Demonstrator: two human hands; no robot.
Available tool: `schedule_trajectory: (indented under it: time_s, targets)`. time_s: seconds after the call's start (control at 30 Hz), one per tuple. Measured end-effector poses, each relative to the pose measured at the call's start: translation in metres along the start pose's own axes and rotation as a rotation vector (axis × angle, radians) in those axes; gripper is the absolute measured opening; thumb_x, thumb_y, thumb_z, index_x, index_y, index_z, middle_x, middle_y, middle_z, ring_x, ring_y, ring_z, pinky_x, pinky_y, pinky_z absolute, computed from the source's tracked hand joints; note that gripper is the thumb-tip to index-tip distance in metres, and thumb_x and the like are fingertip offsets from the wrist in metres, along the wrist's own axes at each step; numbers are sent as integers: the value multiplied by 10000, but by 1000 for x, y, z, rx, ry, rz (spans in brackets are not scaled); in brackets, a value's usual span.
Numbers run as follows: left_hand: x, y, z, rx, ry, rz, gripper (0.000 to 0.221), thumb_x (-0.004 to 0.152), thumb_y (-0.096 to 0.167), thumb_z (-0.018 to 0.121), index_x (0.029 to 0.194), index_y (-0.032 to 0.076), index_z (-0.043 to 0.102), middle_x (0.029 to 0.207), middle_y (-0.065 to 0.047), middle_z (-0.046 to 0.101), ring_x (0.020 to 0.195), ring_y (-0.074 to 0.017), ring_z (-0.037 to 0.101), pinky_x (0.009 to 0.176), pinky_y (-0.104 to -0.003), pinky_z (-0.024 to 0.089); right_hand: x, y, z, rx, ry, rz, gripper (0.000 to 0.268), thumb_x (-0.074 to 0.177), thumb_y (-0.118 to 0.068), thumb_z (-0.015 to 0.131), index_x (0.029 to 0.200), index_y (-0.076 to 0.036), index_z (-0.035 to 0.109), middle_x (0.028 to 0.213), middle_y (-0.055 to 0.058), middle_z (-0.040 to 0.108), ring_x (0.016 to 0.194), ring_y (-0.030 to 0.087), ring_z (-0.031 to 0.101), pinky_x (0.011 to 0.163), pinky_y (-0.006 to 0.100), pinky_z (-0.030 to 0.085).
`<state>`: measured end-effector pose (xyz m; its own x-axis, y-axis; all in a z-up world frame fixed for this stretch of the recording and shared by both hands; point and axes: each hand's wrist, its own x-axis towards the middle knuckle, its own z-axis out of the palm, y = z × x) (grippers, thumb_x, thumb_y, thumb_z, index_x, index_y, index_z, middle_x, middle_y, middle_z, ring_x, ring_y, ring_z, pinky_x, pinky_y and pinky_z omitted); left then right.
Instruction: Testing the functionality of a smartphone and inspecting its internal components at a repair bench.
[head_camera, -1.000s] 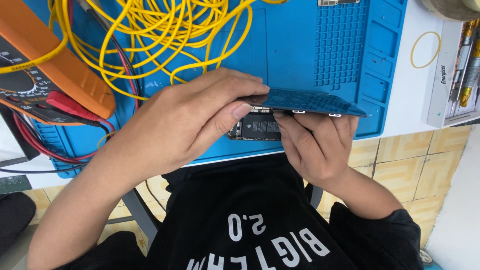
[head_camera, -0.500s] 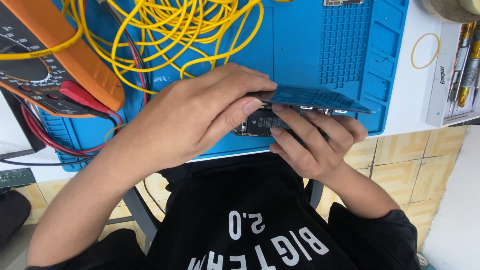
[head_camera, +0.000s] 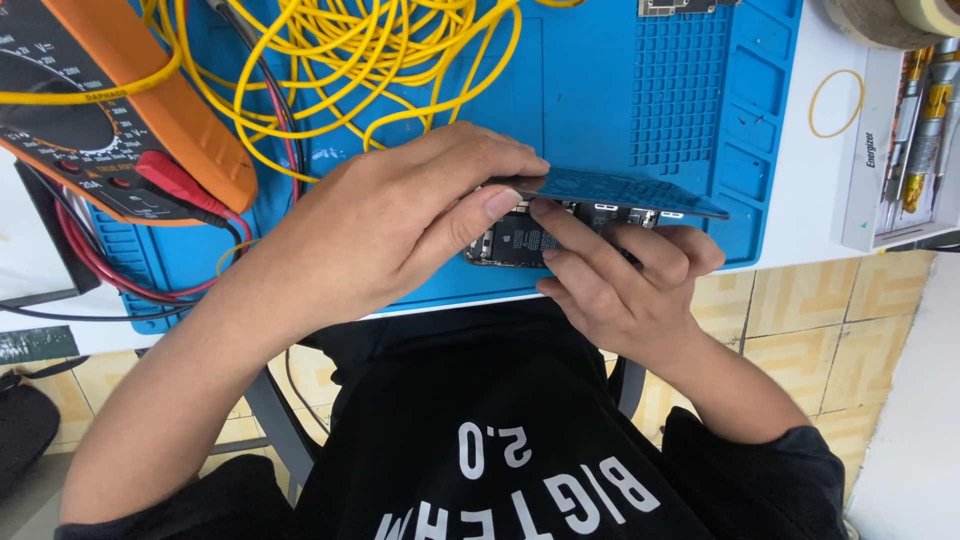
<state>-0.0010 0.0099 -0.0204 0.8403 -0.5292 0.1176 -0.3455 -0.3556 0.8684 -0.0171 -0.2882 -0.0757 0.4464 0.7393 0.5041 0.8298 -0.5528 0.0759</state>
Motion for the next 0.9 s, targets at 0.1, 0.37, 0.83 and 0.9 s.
schedule_trajectory:
  time_s: [0.1,0.37,0.83,0.9]
  targets:
    - [0,-1,1,9,17,14,378,1224,256,431,1467,36,619,1383,-157,730,1241,-339,745,981,-453,614,-6,1,2,-2,6,-35,242,1222,-443,519,1254,-223,616,1366,-38,856,1144,202,467,1038,416,267]
    - [1,2,-1,-7,7,12,372,1223,235,432,1467,25,618,1406,-163,718,1290,-337,719,1034,-444,583,-5,2,0,-7,-14,-31,232,1218,-479,544,1222,-248,567,1394,-78,836,1098,208,458,1012,411,280]
    - [0,1,0,-6,5,11,373,1223,253,435,1468,39,616,1395,-155,713,1248,-336,730,979,-448,592,-1,-5,7,-74,155,121,369,1185,-395,594,1278,-251,920,1318,44,690,1185,281,431,982,449,336]
    - [0,1,0,1,4,11,365,1220,239,448,1472,37,619,1402,-160,714,1248,-341,732,983,-453,589,0,-5,7,-65,161,128,355,1181,-381,604,1253,-246,924,1305,50,700,1184,291,432,975,461,340]
